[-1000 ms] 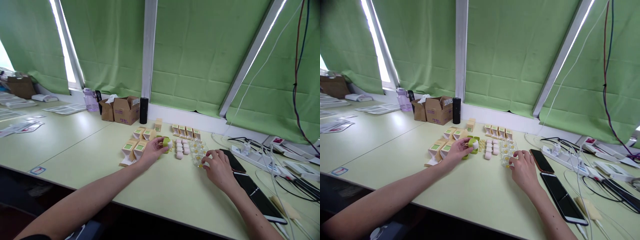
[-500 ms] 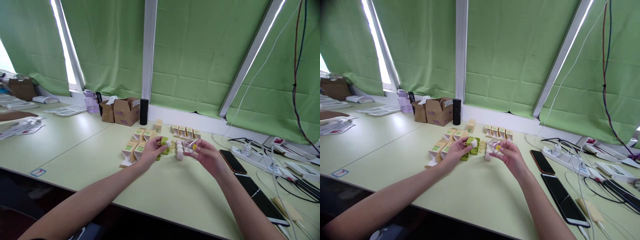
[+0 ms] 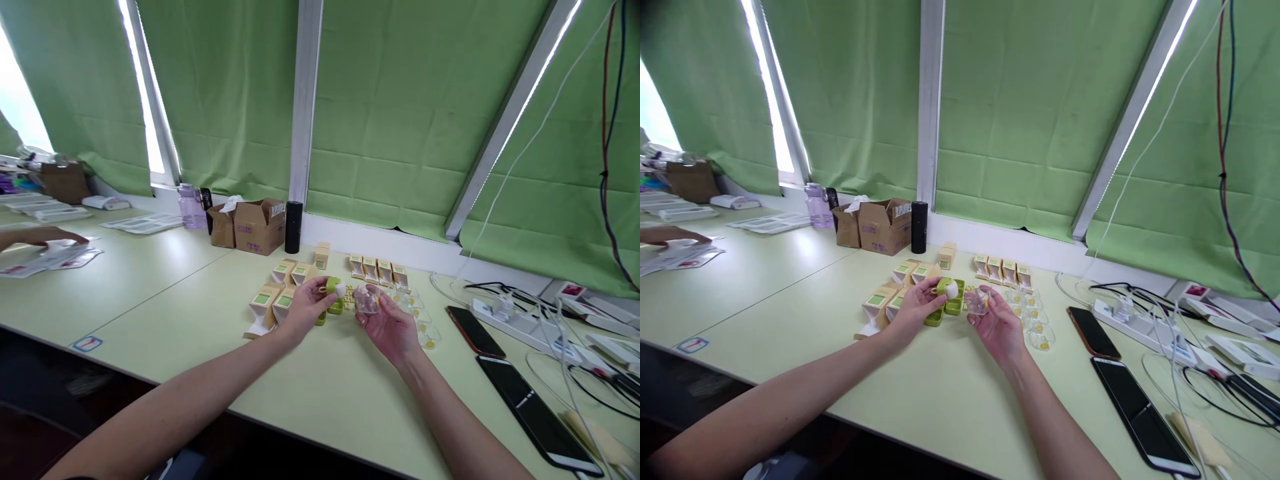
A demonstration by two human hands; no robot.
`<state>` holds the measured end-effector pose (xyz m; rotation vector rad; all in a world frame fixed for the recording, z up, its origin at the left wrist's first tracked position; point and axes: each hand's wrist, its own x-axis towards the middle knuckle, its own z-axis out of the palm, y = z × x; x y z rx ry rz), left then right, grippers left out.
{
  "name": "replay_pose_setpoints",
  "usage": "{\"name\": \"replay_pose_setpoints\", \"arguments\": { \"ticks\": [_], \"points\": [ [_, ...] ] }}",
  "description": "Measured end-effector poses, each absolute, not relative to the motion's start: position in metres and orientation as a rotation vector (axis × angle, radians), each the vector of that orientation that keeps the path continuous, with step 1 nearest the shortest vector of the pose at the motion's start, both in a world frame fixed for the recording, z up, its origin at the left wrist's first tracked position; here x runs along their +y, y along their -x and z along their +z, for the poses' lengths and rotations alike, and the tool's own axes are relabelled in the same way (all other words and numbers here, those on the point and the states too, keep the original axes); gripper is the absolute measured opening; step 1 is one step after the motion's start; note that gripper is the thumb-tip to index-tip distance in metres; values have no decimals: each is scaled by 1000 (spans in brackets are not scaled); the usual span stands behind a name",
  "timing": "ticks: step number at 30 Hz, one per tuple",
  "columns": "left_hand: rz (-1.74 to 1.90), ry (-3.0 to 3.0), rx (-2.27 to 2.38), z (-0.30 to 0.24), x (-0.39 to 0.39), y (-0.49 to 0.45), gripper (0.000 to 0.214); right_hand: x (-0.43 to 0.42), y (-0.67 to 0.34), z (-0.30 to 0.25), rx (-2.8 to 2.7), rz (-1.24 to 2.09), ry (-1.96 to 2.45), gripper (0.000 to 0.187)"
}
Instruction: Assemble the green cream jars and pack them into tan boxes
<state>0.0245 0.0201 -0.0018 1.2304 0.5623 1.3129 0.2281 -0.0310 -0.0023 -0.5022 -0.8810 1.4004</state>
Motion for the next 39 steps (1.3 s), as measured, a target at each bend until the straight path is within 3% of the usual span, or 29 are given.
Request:
{"name": "replay_pose_setpoints", "arguments": {
  "ticks": [9, 17, 22, 34, 39],
  "points": [
    [1355, -1217, 569, -5, 24, -26, 64, -30, -222, -14, -1122, 890, 815, 61],
    [1395, -1242, 555, -7, 26, -24, 60, -37, -210, -25, -1488, 440, 977, 46],
    [1376, -1280, 568, -5, 23, -24, 59, -35, -210, -25, -1429, 497, 1001, 46],
    [1336, -1332, 608, -5, 23, -24, 58, -38, -207, -9, -1057, 1036, 867, 56],
    [1320, -1354, 612, -5, 23, -24, 58, -36, -211, -13, -1092, 1075, 764, 62]
  ]
}}
